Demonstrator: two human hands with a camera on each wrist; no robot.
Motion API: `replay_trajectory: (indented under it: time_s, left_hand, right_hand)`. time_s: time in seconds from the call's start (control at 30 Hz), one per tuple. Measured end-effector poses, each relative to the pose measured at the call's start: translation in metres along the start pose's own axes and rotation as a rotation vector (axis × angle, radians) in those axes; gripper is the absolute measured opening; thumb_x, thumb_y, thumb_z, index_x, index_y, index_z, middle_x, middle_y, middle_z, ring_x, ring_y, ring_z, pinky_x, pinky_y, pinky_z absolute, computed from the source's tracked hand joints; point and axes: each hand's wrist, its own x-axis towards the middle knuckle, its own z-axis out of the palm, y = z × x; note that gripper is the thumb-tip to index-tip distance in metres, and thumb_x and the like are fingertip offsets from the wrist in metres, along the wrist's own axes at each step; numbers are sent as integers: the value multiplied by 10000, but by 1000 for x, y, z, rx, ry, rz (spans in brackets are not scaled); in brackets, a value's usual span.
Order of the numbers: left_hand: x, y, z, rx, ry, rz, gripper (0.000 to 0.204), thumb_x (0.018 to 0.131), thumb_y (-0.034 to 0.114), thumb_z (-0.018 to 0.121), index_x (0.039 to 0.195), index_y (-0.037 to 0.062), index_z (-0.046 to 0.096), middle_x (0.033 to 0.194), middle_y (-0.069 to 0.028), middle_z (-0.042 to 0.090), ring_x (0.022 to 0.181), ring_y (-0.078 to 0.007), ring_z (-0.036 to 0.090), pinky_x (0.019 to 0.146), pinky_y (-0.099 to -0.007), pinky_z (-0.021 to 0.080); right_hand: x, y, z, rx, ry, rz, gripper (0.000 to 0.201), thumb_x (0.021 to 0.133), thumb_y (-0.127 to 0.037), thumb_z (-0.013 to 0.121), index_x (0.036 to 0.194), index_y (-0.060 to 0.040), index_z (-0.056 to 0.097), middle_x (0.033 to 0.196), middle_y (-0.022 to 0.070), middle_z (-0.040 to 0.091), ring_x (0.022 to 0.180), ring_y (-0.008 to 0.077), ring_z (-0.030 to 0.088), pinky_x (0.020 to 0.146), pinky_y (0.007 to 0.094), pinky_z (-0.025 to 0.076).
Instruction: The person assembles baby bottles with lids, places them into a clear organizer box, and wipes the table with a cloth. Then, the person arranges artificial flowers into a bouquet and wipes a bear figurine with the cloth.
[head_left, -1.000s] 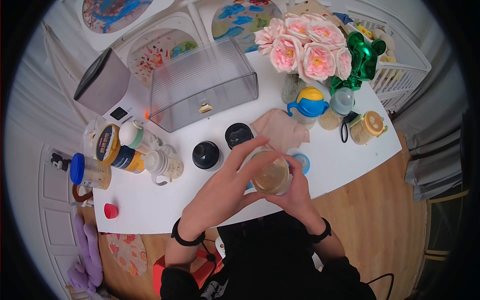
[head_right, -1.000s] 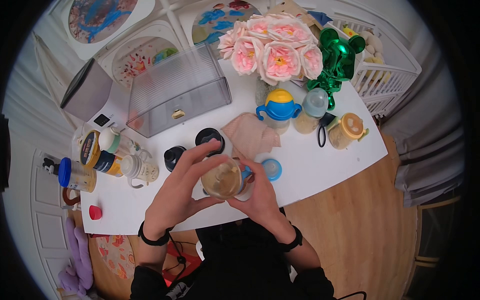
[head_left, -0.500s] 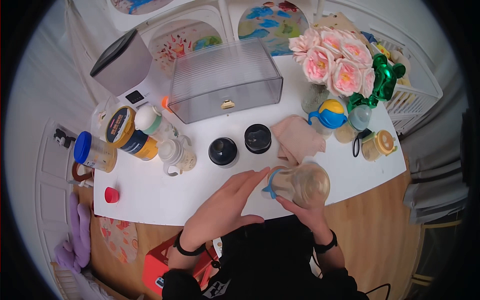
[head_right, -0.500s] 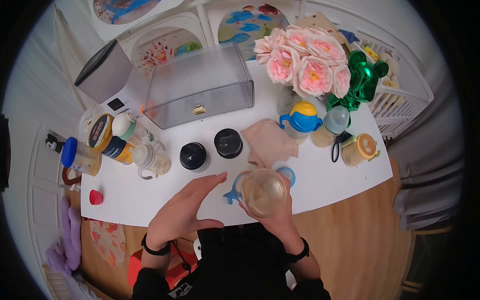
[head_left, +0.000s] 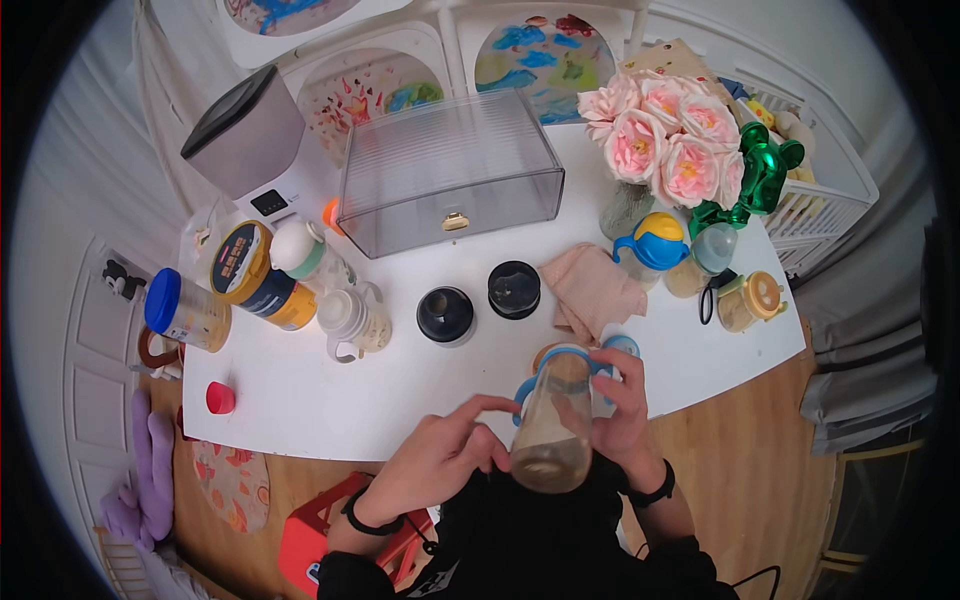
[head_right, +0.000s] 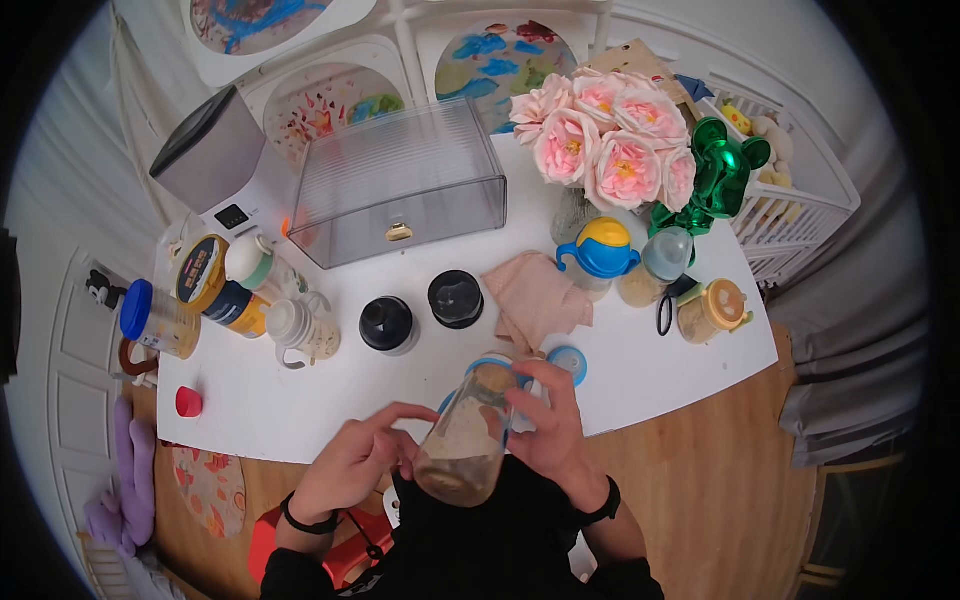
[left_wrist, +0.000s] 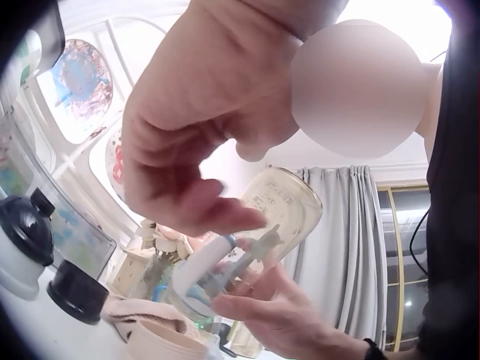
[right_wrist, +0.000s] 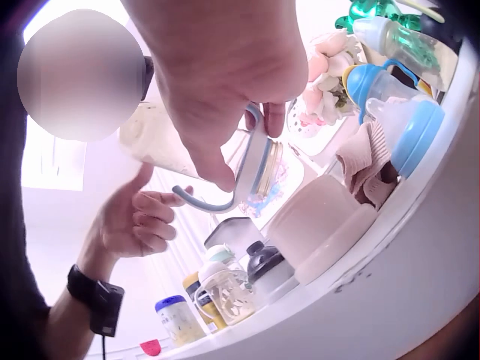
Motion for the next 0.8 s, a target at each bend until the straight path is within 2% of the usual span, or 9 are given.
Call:
replay_trajectory:
  time_s: [0.03, 0.2, 0.3, 0.43, 0.53, 0.6, 0.63, 0.7, 0.8]
  left_hand:
    - [0, -1, -4, -15, -113, -29, 443, 959, 97, 464, 1398, 48, 424, 924, -87, 720, 661, -198, 649, 714, -296, 528]
    - [5, -16, 8, -388, -220, -172, 641, 959, 191, 590, 1501, 44, 282, 1095, -118, 695, 812, -176, 684, 755, -281, 535]
    - [9, -24, 12, -428, -283, -205, 788, 914, 227, 695, 1527, 44, 234, 1208, -155, 648, 931, -189, 684, 821, -279, 531]
    - [11, -34, 13, -421, -281, -126, 897, 851, 215, 776, 1529, 44, 213, 1264, -167, 619, 1045, -215, 665, 916, -291, 509]
    - [5, -31, 8, -311, -111, -85, 929, 803, 187, 815, 1515, 49, 233, 1277, -162, 614, 1044, -229, 666, 925, -304, 513]
    - [1, -44, 9, -203, 57, 2, 922, 786, 165, 823, 1499, 46, 252, 1280, -160, 612, 1051, -234, 664, 933, -313, 515]
    - [1, -48, 10, -97, 228, 89, 915, 768, 144, 832, 1483, 44, 270, 1283, -158, 610, 1058, -240, 662, 940, -321, 517]
    - [-1, -46, 12, -2, 338, 120, 907, 748, 79, 828, 1464, 32, 274, 1260, -156, 620, 1068, -238, 659, 950, -336, 521]
    - [-2, -57, 10, -122, 481, 169, 912, 736, -3, 810, 1453, 27, 249, 1251, -160, 609, 1122, -240, 634, 967, -357, 517]
  right_hand:
    - [1, 1, -2, 0, 2, -2, 692, 662, -79, 857, 1246, -135, 489, 1200, 170, 553, 1007, 350, 583, 777, 414, 509]
    - [-3, 10, -8, -212, -104, -281, 438, 672, -64, 795, 1040, -255, 654, 1222, 143, 540, 1059, 353, 560, 718, 432, 526]
    - [2, 3, -8, -235, -59, -323, 494, 669, -69, 794, 1073, -316, 652, 1233, 131, 543, 1058, 347, 567, 747, 411, 524]
    - [4, -4, -12, -198, -37, -273, 556, 687, -59, 783, 1179, -259, 618, 1246, 131, 542, 1046, 337, 568, 817, 419, 507]
    - [-5, 7, -22, -373, -35, -43, 602, 714, -84, 788, 1267, -110, 552, 1263, 157, 527, 1063, 338, 548, 905, 429, 469]
    - [5, 5, -38, -311, -62, 339, 666, 737, -126, 800, 1301, 24, 478, 1263, 191, 513, 1093, 356, 519, 948, 434, 439]
    - [5, 5, -42, -317, -60, 341, 666, 737, -126, 800, 1301, 24, 478, 1263, 191, 513, 1093, 356, 519, 948, 434, 439]
    - [4, 5, -48, -168, -170, 667, 756, 725, -128, 812, 1352, 29, 421, 1258, 208, 506, 1130, 383, 488, 963, 423, 431]
    - [-1, 7, -41, -228, -256, 670, 764, 715, -99, 810, 1363, 8, 420, 1247, 204, 511, 1119, 388, 489, 964, 425, 437]
